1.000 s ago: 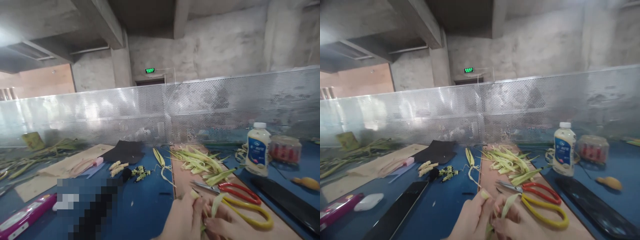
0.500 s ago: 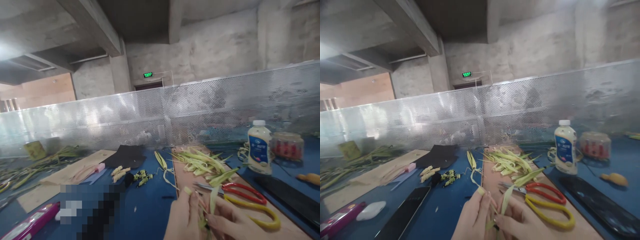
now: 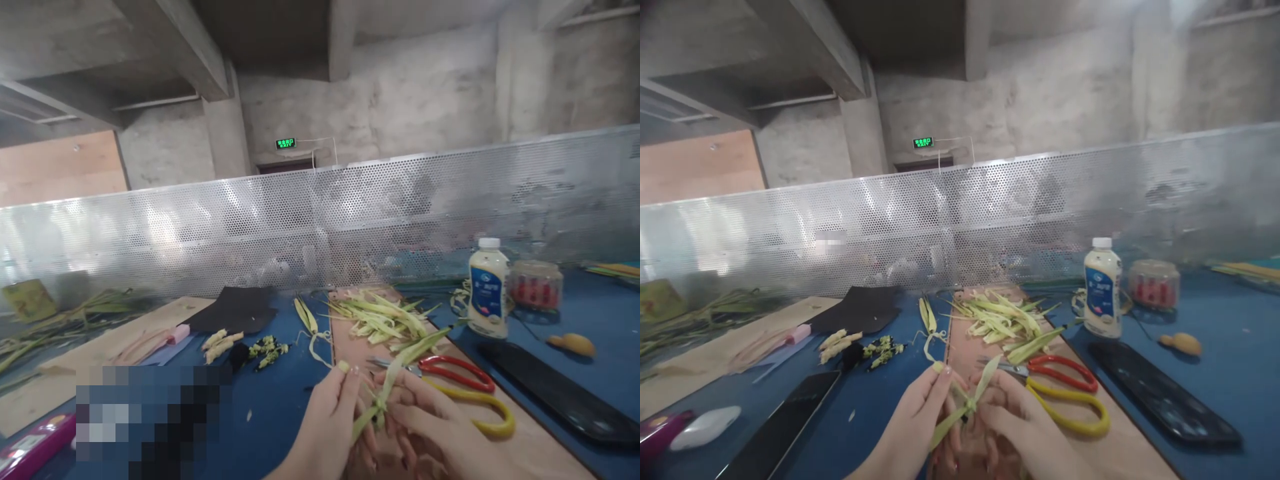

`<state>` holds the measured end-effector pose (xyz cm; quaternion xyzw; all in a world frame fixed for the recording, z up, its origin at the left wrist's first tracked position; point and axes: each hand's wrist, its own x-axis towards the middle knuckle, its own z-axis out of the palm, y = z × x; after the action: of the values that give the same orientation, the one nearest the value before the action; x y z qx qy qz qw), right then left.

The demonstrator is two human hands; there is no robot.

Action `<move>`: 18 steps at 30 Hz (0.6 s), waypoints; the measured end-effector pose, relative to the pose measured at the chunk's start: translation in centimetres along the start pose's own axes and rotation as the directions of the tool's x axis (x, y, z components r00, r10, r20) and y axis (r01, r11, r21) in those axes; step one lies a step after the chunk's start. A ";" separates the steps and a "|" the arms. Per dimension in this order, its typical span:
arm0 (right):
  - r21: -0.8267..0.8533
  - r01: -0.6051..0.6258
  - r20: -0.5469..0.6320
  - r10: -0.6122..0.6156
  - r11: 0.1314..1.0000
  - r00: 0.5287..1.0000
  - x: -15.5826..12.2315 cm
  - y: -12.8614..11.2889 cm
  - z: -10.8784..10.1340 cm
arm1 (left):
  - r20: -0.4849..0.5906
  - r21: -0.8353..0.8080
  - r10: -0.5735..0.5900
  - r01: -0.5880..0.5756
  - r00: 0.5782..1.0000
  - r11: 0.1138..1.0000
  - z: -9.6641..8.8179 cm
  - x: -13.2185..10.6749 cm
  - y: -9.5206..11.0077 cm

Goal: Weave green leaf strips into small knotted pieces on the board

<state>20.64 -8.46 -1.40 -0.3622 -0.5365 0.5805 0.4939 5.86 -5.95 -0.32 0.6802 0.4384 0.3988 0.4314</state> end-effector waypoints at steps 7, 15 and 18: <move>-0.056 0.135 -0.030 -0.137 0.989 0.990 0.2 -0.7 0.5 | 0.000 0.039 0.125 -0.125 0.992 0.991 -0.5 -0.4 0.4; -0.276 0.286 -0.097 -0.322 0.918 0.942 3.9 -2.4 0.9 | 0.007 -0.074 0.165 -0.164 0.986 0.984 -1.2 1.7 0.8; -0.279 0.262 -0.156 -0.313 0.924 0.937 5.9 -1.9 2.1 | 0.005 -0.104 0.133 -0.132 0.991 0.986 -1.9 2.9 0.7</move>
<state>17.56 -3.47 1.46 -0.3952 -0.6020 0.3890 0.5746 5.21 -2.92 1.43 0.6868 0.3683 0.4450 0.4412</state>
